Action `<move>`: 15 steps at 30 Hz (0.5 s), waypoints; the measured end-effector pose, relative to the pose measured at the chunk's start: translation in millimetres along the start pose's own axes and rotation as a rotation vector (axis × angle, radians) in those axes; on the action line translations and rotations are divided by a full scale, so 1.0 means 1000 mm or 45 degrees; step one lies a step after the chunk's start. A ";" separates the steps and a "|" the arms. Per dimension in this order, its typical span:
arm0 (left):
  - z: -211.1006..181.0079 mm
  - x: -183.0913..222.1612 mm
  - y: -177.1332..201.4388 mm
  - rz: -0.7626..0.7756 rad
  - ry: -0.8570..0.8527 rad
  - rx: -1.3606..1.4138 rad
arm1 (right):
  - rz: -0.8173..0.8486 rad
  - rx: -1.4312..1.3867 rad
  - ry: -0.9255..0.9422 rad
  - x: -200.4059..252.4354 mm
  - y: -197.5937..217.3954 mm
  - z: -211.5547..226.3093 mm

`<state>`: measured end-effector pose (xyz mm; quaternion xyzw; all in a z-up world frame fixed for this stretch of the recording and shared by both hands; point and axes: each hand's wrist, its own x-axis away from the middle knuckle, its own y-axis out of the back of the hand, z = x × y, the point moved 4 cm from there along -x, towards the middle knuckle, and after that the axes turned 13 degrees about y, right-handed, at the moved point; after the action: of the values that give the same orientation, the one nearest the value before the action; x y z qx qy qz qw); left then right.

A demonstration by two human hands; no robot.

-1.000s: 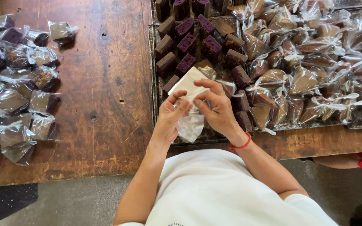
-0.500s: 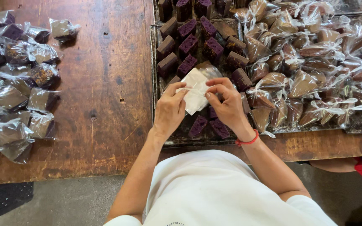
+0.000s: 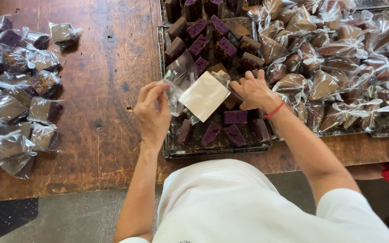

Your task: The person packs individual pieces of purple and brown cake into small plastic bags by hand, placing the filled bags onto a wooden table.

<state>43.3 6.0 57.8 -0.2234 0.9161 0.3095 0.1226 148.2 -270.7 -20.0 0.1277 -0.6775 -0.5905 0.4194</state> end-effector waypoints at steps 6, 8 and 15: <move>0.031 0.011 0.018 0.028 0.350 0.056 | -0.573 0.239 0.190 0.021 0.004 0.016; 0.041 0.016 0.018 0.047 0.396 0.057 | -0.624 0.006 0.207 0.026 0.001 0.008; 0.057 0.025 0.038 0.029 0.288 -0.057 | -1.240 0.598 -0.412 0.139 0.045 -0.069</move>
<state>8.3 60.6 23.6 -0.2493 0.9194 0.3041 0.0098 127.2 -399.5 75.6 0.4234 -0.7093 -0.5613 -0.0507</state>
